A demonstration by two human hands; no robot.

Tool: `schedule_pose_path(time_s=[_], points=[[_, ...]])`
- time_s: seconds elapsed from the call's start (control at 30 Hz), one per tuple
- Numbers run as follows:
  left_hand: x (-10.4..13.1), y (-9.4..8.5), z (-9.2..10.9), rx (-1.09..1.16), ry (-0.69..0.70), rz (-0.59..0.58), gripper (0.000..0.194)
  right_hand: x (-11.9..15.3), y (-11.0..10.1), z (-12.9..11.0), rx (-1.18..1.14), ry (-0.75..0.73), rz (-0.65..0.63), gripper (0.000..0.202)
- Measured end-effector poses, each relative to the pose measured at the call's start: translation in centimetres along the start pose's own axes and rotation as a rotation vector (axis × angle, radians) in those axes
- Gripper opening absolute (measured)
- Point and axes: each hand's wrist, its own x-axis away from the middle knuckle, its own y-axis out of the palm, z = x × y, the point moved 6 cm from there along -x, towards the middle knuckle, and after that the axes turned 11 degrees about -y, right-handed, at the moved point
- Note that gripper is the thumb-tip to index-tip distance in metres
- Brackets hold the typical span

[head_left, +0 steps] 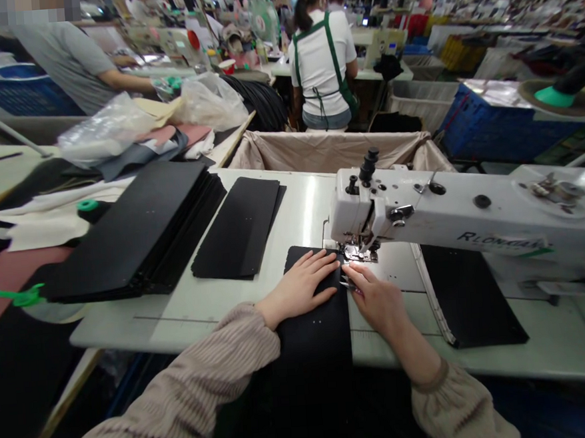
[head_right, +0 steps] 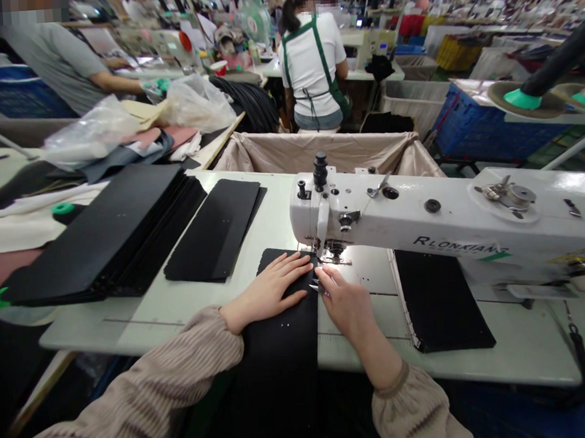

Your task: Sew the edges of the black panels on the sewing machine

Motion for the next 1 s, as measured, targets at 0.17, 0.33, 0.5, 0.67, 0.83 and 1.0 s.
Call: schedule_pose_path(time_s=[0.17, 0.33, 0.5, 0.67, 0.83, 1.0], points=[[-0.14, 0.09, -0.40, -0.005, 0.013, 0.014, 0.055, 0.02, 0.20, 0.07, 0.029, 0.002, 0.017, 0.046], [-0.02, -0.06, -0.22, -0.008, 0.063, 0.039, 0.040, 0.06, 0.24, 0.12, 0.026, -0.004, 0.037, 0.047], [0.17, -0.49, 0.16, 0.004, 0.082, 0.061, 0.035, 0.11, 0.15, 0.12, 0.010, -0.004, 0.049, 0.048], [0.15, -0.45, 0.04, -0.010, 0.077, 0.071, 0.036, 0.11, 0.11, 0.11, 0.016, -0.004, 0.048, 0.050], [0.13, -0.47, 0.02, -0.009, 0.080, 0.076, 0.036, 0.12, 0.13, 0.14, 0.030, 0.002, 0.044, 0.050], [0.15, -0.62, 0.11, -0.010, 0.083, 0.087, 0.035, 0.10, 0.10, 0.17, 0.022, 0.000, 0.040, 0.050]])
